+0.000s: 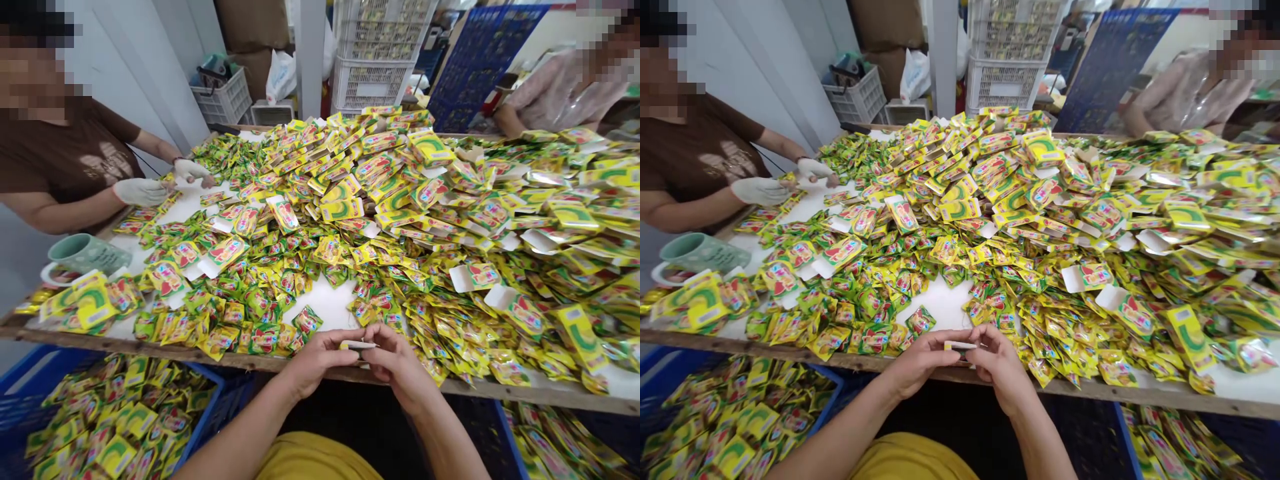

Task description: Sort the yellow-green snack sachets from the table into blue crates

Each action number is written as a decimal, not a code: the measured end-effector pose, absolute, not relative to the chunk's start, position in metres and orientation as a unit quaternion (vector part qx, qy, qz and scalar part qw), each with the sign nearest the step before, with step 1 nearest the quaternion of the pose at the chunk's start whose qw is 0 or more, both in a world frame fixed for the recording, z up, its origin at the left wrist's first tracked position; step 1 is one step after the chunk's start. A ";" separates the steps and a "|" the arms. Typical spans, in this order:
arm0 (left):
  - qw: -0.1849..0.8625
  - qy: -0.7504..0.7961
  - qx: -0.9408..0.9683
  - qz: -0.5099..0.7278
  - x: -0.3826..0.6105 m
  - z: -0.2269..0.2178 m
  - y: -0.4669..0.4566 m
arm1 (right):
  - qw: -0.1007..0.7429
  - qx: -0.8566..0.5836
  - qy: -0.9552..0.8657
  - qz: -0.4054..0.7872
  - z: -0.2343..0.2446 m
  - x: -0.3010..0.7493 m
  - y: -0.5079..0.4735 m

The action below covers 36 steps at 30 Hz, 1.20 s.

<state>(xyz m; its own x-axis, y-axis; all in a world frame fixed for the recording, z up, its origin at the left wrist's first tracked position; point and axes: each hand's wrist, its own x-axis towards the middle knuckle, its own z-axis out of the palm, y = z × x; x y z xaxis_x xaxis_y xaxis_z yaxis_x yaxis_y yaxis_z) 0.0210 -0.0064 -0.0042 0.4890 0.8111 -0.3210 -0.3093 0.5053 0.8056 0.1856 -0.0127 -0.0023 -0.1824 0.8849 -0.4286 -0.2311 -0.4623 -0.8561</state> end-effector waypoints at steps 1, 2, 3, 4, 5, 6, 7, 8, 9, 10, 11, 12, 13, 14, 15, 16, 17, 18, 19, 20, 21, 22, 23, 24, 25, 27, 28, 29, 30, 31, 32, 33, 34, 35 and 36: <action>0.788 0.380 0.324 0.360 0.025 -0.003 -0.005 | 0.401 -0.505 -0.342 0.683 -0.001 0.183 -0.011; 0.777 0.403 0.302 0.377 0.029 -0.003 -0.003 | 0.409 -0.516 -0.371 0.654 0.000 0.181 -0.009; 0.762 0.419 0.288 0.400 0.032 -0.003 -0.001 | 0.421 -0.527 -0.409 0.615 0.001 0.180 -0.007; 0.748 0.424 0.286 0.423 0.035 -0.003 0.000 | 0.430 -0.530 -0.448 0.577 0.003 0.180 -0.006; 0.735 0.422 0.294 0.441 0.036 -0.003 0.000 | 0.435 -0.528 -0.480 0.548 0.003 0.180 -0.005; 0.723 0.420 0.310 0.453 0.037 -0.004 0.000 | 0.438 -0.523 -0.501 0.533 0.004 0.181 -0.004; 0.708 0.423 0.331 0.458 0.036 -0.005 -0.001 | 0.437 -0.518 -0.509 0.530 0.003 0.182 -0.004; 0.688 0.432 0.356 0.461 0.035 -0.006 -0.002 | 0.435 -0.515 -0.510 0.535 0.003 0.183 -0.003; 0.664 0.447 0.381 0.463 0.033 -0.008 -0.003 | 0.434 -0.513 -0.507 0.540 0.002 0.184 -0.003; 0.636 0.465 0.403 0.465 0.032 -0.009 -0.005 | 0.435 -0.512 -0.501 0.545 0.000 0.185 -0.003; 0.609 0.479 0.424 0.469 0.030 -0.011 -0.006 | 0.436 -0.513 -0.494 0.550 -0.002 0.185 -0.002; 0.584 0.490 0.441 0.473 0.030 -0.012 -0.007 | 0.437 -0.516 -0.487 0.553 -0.004 0.185 -0.001; 0.564 0.497 0.456 0.476 0.029 -0.014 -0.007 | 0.440 -0.519 -0.479 0.555 -0.006 0.184 -0.001; 0.550 0.502 0.467 0.477 0.029 -0.014 -0.006 | 0.445 -0.523 -0.471 0.554 -0.008 0.184 0.000; 0.543 0.502 0.476 0.476 0.030 -0.015 -0.005 | 0.451 -0.527 -0.464 0.551 -0.010 0.184 0.000; 0.538 0.501 0.484 0.474 0.030 -0.016 -0.004 | 0.457 -0.530 -0.459 0.547 -0.011 0.184 0.001; 0.534 0.499 0.493 0.472 0.030 -0.016 -0.002 | 0.462 -0.532 -0.455 0.544 -0.012 0.184 0.002; 0.529 0.496 0.503 0.470 0.030 -0.016 0.000 | 0.465 -0.534 -0.450 0.544 -0.012 0.184 0.003; 0.522 0.493 0.514 0.470 0.030 -0.016 0.002 | 0.464 -0.538 -0.446 0.545 -0.012 0.184 0.004; 0.514 0.486 0.527 0.471 0.029 -0.017 0.004 | 0.460 -0.541 -0.442 0.547 -0.012 0.184 0.005; 0.506 0.476 0.543 0.472 0.028 -0.017 0.005 | 0.456 -0.542 -0.442 0.550 -0.011 0.185 0.006; 0.496 0.465 0.560 0.473 0.028 -0.017 0.007 | 0.454 -0.540 -0.448 0.549 -0.012 0.185 0.006; 0.485 0.452 0.579 0.475 0.027 -0.018 0.008 | 0.456 -0.535 -0.461 0.542 -0.012 0.185 0.005; 0.471 0.436 0.600 0.478 0.025 -0.019 0.008 | 0.461 -0.529 -0.482 0.525 -0.013 0.185 0.003; 0.456 0.418 0.621 0.482 0.024 -0.019 0.008 | 0.468 -0.522 -0.508 0.501 -0.014 0.186 0.000; 0.430 0.386 0.653 0.489 0.020 -0.021 0.005 | 0.466 -0.507 -0.563 0.458 -0.016 0.190 -0.007; 0.426 0.378 0.663 0.487 0.018 -0.021 0.004 | 0.455 -0.502 -0.586 0.444 -0.017 0.194 -0.009; 0.427 0.375 0.669 0.480 0.016 -0.022 0.002 | 0.446 -0.505 -0.601 0.431 -0.017 0.199 -0.009; 0.430 0.377 0.672 0.471 0.015 -0.022 0.001 | 0.444 -0.517 -0.608 0.408 -0.016 0.205 -0.006; 0.434 0.382 0.676 0.456 0.014 -0.022 0.000 | 0.450 -0.541 -0.607 0.370 -0.016 0.211 0.000; 0.439 0.387 0.684 0.436 0.014 -0.022 -0.001 | 0.458 -0.573 -0.602 0.315 -0.017 0.219 0.009; 0.442 0.388 0.696 0.412 0.014 -0.022 -0.001 | 0.463 -0.608 -0.596 0.249 -0.018 0.226 0.021; 0.443 0.387 0.711 0.387 0.016 -0.022 0.000 | 0.452 -0.637 -0.595 0.187 -0.020 0.232 0.034; 0.447 0.381 0.724 0.361 0.018 -0.022 0.000 | 0.424 -0.656 -0.609 0.139 -0.022 0.238 0.047; 0.455 0.373 0.732 0.343 0.019 -0.022 0.001 | 0.387 -0.665 -0.630 0.106 -0.024 0.243 0.060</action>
